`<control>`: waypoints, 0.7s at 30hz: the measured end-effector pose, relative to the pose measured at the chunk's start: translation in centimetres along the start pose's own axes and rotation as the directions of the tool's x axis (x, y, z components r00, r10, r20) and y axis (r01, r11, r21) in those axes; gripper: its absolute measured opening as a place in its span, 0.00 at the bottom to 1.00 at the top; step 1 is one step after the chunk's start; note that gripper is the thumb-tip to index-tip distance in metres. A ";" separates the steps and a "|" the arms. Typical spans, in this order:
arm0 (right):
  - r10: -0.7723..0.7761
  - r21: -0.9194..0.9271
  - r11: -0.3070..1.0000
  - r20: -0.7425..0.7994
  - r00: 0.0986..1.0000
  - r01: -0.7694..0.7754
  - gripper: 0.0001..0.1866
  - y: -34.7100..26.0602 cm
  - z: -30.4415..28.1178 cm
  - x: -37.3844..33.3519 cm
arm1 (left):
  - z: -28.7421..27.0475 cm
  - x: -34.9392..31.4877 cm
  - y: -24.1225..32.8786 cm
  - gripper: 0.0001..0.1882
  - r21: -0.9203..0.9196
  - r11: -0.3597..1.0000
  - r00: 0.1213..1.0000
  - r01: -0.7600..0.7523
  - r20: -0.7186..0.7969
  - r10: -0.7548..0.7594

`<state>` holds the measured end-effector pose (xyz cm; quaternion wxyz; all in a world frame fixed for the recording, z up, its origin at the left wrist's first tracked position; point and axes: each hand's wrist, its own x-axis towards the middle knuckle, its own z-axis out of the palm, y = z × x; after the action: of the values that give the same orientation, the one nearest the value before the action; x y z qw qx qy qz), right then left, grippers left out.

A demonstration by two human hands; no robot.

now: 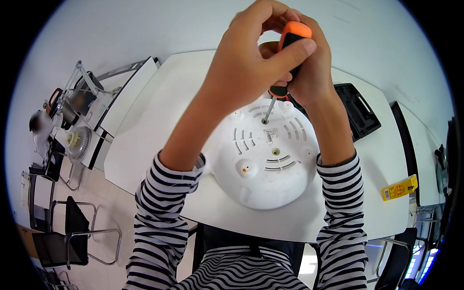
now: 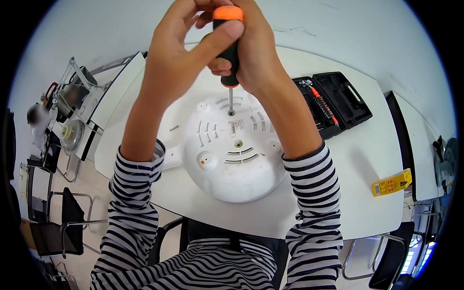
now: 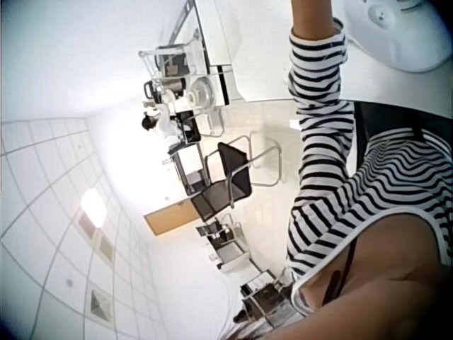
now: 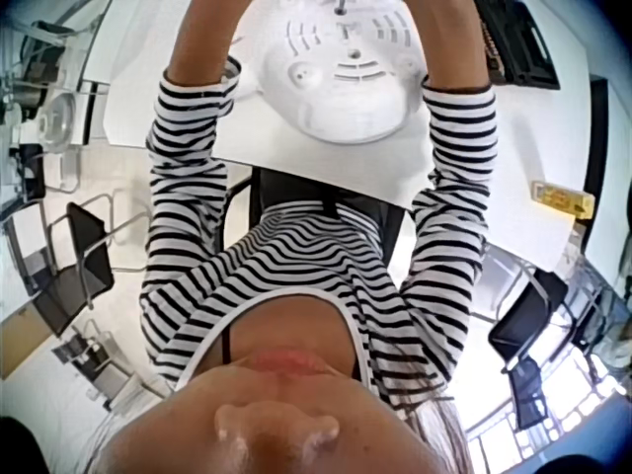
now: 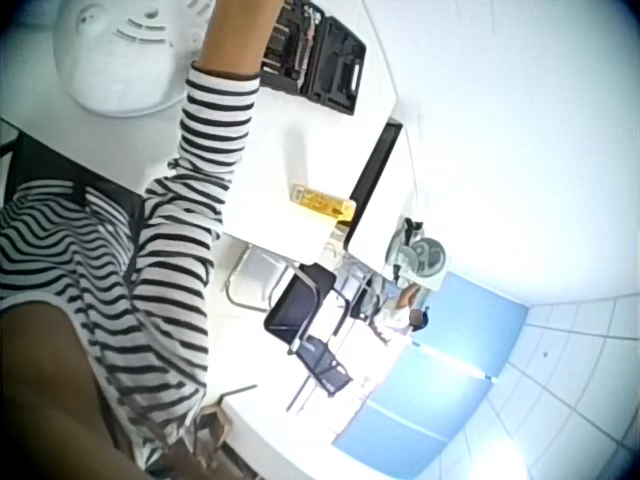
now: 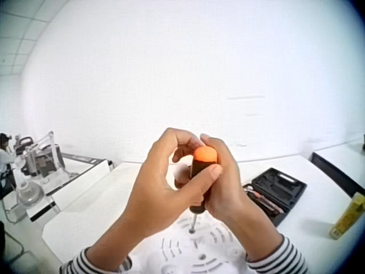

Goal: The person uses a manual screwdriver to tighten screws on the base of a white circular appliance. They then place the screwdriver down and briefly handle the appliance before the clip ends.

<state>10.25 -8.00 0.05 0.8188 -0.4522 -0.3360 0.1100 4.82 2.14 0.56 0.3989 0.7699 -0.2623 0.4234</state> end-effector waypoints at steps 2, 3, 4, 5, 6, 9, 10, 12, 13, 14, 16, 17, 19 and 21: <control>0.250 0.090 0.959 0.182 0.951 -0.270 0.26 -0.1 -0.3 0.6 | -1.0 -0.2 0.0 0.18 -0.086 0.993 0.996 0.083 0.040 -0.080; 0.355 0.127 0.915 0.199 0.913 -0.383 0.30 -0.5 0.0 0.7 | -1.3 -0.3 0.5 0.19 -0.150 0.980 0.991 0.127 0.061 -0.119; 0.454 0.163 0.856 0.220 0.863 -0.491 0.35 -0.7 0.1 0.9 | -1.4 -0.5 1.1 0.20 -0.090 0.990 0.991 0.110 0.081 -0.103; 0.479 0.202 0.795 0.368 0.797 -0.572 0.34 0.0 -1.1 1.5 | -1.5 -0.6 1.9 0.21 -0.031 0.995 0.991 0.091 0.101 -0.087; 0.467 0.185 0.792 0.432 0.772 -0.582 0.34 -0.1 -1.4 1.7 | -1.7 -0.8 2.8 0.22 0.035 0.997 0.990 0.070 0.119 -0.074; 0.335 0.151 0.820 0.655 0.677 -0.552 0.31 -0.2 -2.3 2.6 | -2.2 -0.9 3.5 0.23 0.130 0.991 0.988 -0.033 0.153 0.013; 0.230 0.160 0.850 0.745 0.627 -0.502 0.27 0.2 -3.2 3.1 | -2.1 -0.6 3.5 0.23 0.119 0.993 0.989 -0.021 0.150 0.003; 0.166 0.155 0.931 0.629 0.760 -0.331 0.26 0.9 -3.4 3.0 | -1.9 -0.3 2.9 0.21 0.074 0.994 0.994 0.081 0.069 -0.086; 0.165 0.097 0.971 0.389 0.906 -0.218 0.26 1.2 -1.8 1.5 | -1.8 -0.4 2.1 0.20 0.033 0.985 0.986 0.168 -0.008 -0.168; 0.120 0.007 0.993 0.123 0.985 -0.122 0.26 1.4 -0.3 0.2 | -1.8 -0.5 0.9 0.17 0.071 0.993 0.993 0.091 -0.081 -0.085; 0.097 -0.007 0.995 0.059 0.993 -0.097 0.26 0.8 0.7 -0.8 | -1.4 -0.5 0.1 0.16 0.141 0.989 0.986 0.039 -0.167 -0.015; 0.084 -0.010 0.996 0.086 0.993 -0.083 0.26 1.0 0.5 -0.7 | -1.2 -1.0 0.1 0.16 0.170 0.984 0.982 0.061 -0.184 -0.029; 0.018 -0.047 0.999 0.099 0.995 -0.014 0.27 1.5 0.3 -0.8 | -0.9 -1.2 -0.3 0.17 0.323 0.944 0.980 -0.069 -0.158 0.125; 0.058 -0.085 0.995 0.136 0.989 -0.046 0.27 1.2 -0.3 -0.5 | -0.7 -1.2 -0.2 0.18 0.225 0.971 0.987 -0.086 -0.111 0.114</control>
<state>10.19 -7.76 -1.29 0.7713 -0.4853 -0.3841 0.1485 4.04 2.97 -0.34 0.3050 0.7674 -0.2275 0.5161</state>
